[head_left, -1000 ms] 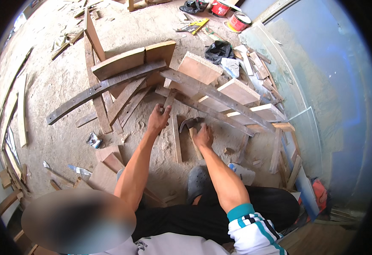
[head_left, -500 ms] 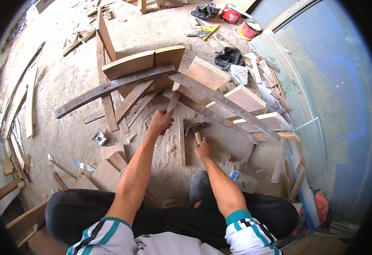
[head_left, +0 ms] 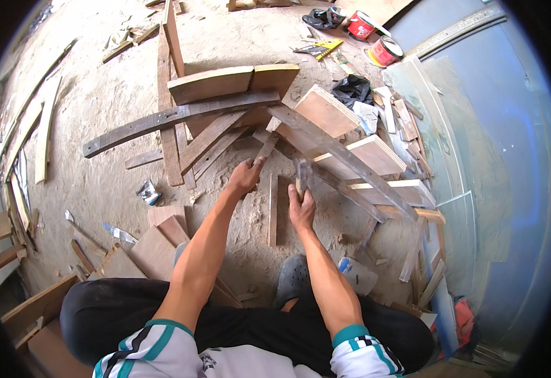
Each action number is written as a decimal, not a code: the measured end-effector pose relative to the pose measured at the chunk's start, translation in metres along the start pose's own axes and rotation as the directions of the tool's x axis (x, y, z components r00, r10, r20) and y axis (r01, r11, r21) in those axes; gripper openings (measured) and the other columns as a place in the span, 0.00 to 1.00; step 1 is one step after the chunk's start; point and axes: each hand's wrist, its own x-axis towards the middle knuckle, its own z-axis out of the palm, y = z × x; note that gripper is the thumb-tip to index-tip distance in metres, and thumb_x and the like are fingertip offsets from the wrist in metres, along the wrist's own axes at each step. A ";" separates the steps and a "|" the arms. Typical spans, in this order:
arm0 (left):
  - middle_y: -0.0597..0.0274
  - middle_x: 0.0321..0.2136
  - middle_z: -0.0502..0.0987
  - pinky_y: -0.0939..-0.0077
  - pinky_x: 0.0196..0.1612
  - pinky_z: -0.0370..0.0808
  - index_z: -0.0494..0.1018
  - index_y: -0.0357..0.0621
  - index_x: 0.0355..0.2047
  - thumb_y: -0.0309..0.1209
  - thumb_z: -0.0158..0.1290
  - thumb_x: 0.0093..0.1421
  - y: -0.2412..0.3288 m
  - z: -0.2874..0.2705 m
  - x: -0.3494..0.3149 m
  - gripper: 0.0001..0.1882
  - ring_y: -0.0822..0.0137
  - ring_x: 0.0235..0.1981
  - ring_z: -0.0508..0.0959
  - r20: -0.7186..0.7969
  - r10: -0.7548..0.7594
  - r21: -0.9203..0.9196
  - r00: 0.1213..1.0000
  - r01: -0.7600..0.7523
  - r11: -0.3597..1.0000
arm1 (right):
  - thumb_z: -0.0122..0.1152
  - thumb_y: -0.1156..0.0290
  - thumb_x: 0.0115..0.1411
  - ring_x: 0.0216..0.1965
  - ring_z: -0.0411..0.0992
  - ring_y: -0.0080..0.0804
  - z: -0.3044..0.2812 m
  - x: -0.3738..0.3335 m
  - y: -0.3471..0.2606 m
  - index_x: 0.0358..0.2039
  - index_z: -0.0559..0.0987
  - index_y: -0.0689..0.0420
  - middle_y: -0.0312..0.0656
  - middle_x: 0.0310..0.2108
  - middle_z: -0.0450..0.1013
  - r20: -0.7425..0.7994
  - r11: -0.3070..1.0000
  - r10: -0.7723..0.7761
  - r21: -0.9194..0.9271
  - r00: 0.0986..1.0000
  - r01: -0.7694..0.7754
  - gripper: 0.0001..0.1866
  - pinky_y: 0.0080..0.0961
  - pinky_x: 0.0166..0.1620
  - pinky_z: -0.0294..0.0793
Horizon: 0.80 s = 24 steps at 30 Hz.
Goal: The person sits on the floor and uses a hammer to repeatedly strike a small piece of wood placed on a larger wooden structure. The person adjusts the wood's position and continues hammering throughout the clip.
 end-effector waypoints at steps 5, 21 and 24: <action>0.57 0.19 0.73 0.67 0.25 0.71 0.69 0.35 0.33 0.58 0.42 0.65 -0.021 -0.005 0.018 0.31 0.65 0.19 0.74 0.001 0.027 0.109 1.000 -0.027 0.994 | 0.56 0.53 0.62 0.33 0.74 0.58 0.004 0.030 -0.031 0.39 0.76 0.67 0.60 0.29 0.74 0.021 0.973 -0.225 -0.044 0.974 0.226 0.25 0.43 0.36 0.71; 0.29 0.34 0.75 0.51 0.44 0.70 0.72 0.30 0.37 0.60 0.37 0.64 -0.009 -0.013 0.005 0.38 0.34 0.42 0.74 -0.038 0.129 0.288 0.991 -0.113 0.951 | 0.56 0.53 0.63 0.32 0.74 0.60 -0.001 0.060 -0.068 0.34 0.75 0.68 0.61 0.27 0.73 0.021 0.818 -0.571 -0.064 0.821 0.571 0.24 0.44 0.35 0.72; 0.28 0.34 0.75 0.50 0.45 0.69 0.72 0.30 0.37 0.60 0.37 0.65 -0.014 -0.014 0.010 0.37 0.34 0.43 0.74 -0.045 0.161 0.294 0.986 -0.141 0.945 | 0.56 0.54 0.62 0.32 0.73 0.62 -0.002 0.065 -0.061 0.35 0.75 0.68 0.60 0.26 0.73 0.075 0.851 -0.515 -0.073 0.854 0.519 0.24 0.44 0.36 0.72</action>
